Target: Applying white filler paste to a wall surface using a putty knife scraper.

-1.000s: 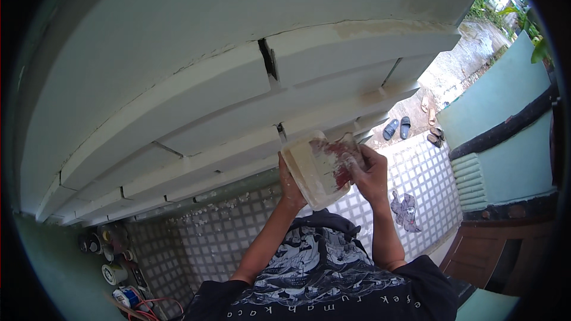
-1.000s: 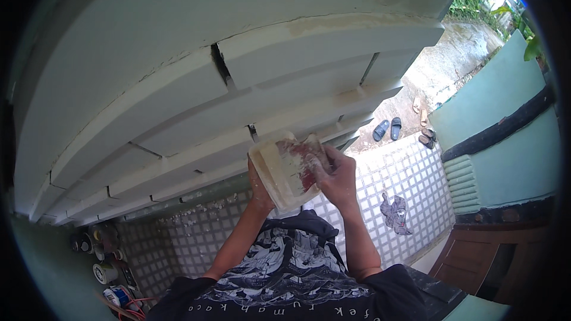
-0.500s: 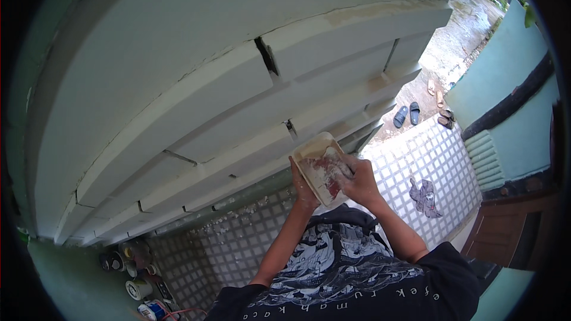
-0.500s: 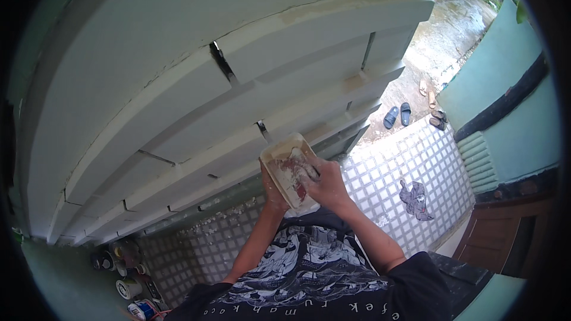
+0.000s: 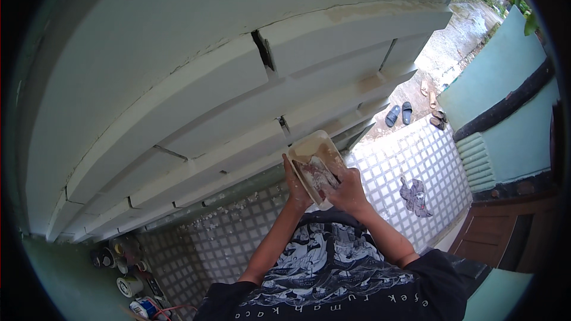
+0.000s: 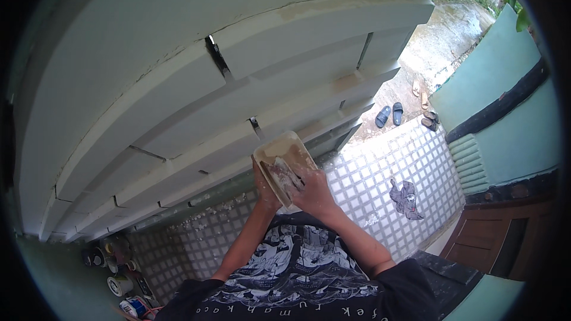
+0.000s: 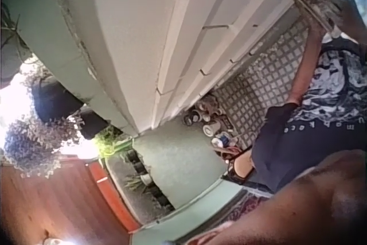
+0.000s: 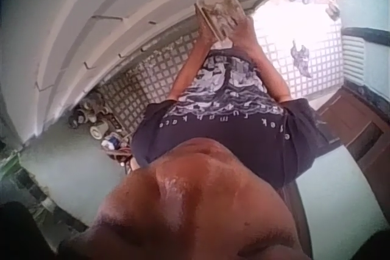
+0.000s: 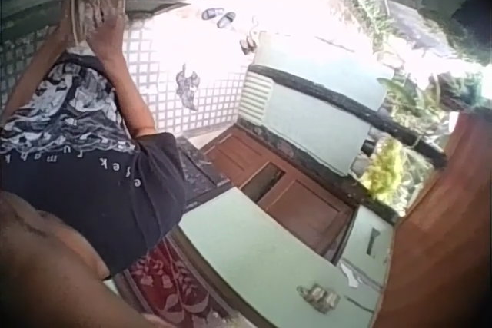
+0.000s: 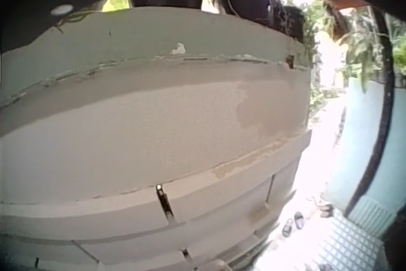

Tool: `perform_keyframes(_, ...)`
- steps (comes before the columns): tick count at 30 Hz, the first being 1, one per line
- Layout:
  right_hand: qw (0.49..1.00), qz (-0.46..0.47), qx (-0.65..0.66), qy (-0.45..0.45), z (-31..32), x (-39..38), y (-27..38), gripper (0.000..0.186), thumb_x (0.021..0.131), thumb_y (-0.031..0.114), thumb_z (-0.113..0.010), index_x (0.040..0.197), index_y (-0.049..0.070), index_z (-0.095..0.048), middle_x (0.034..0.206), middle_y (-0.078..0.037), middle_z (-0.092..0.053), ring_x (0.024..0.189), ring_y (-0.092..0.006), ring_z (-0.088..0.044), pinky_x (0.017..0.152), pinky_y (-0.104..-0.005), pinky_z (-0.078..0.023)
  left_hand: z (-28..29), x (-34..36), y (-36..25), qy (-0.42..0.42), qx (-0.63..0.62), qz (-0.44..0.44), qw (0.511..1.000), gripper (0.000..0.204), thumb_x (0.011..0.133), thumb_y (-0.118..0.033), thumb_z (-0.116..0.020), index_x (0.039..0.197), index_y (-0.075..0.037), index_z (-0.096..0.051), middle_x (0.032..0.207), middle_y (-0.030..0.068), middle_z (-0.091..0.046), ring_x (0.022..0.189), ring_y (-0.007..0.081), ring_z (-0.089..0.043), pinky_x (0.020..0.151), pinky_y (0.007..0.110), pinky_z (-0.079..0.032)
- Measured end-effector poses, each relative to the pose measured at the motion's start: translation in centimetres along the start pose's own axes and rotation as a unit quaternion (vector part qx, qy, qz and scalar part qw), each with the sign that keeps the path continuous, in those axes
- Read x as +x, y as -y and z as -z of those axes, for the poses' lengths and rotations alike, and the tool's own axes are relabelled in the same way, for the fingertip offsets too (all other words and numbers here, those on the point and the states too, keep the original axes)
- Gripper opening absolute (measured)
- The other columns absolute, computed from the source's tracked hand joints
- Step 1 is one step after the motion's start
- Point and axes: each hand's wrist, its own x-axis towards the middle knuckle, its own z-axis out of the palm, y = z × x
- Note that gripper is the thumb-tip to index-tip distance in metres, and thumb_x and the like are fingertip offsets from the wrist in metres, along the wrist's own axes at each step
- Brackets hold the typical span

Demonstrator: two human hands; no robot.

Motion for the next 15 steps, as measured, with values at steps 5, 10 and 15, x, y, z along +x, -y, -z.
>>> perform_keyframes(5,0.993,-0.081,0.09,0.0,0.1,0.4,-3.2,0.024,0.079,0.003,-0.066,0.103,-0.004,-0.065,0.082,-0.011,-0.069,0.072,-0.0118,-0.061,0.064,-0.0289,-0.05,0.5,0.0,0.2,-0.018,0.015,0.037,0.999,0.086,0.086,-0.076,-0.029,0.138,-0.009,-0.041,0.128,0.0145,-0.054,0.112,0.0303,-0.057,0.096,0.045,-0.047)
perform_keyframes(10,0.966,-0.171,0.192,-0.035,1.8,0.4,-1.9,0.024,0.082,0.005,-0.063,0.104,-0.004,-0.065,0.078,-0.014,-0.069,0.069,-0.0106,-0.06,0.064,-0.0282,-0.05,-0.2,-0.3,0.2,-0.001,0.012,0.036,0.999,0.087,0.086,-0.077,-0.028,0.138,-0.009,-0.04,0.129,0.0151,-0.053,0.113,0.0304,-0.056,0.096,0.045,-0.047)
perform_keyframes(15,0.993,-0.113,0.014,-0.015,2.4,0.0,0.0,0.028,0.076,0.008,-0.067,0.101,-0.003,-0.065,0.079,-0.022,-0.065,0.065,-0.0339,-0.066,0.061,-0.0356,-0.052,0.9,-0.2,1.0,-0.003,0.019,0.026,0.999,0.085,0.087,-0.076,-0.028,0.137,-0.009,-0.041,0.127,0.0142,-0.054,0.11,0.0293,-0.058,0.094,0.044,-0.049)
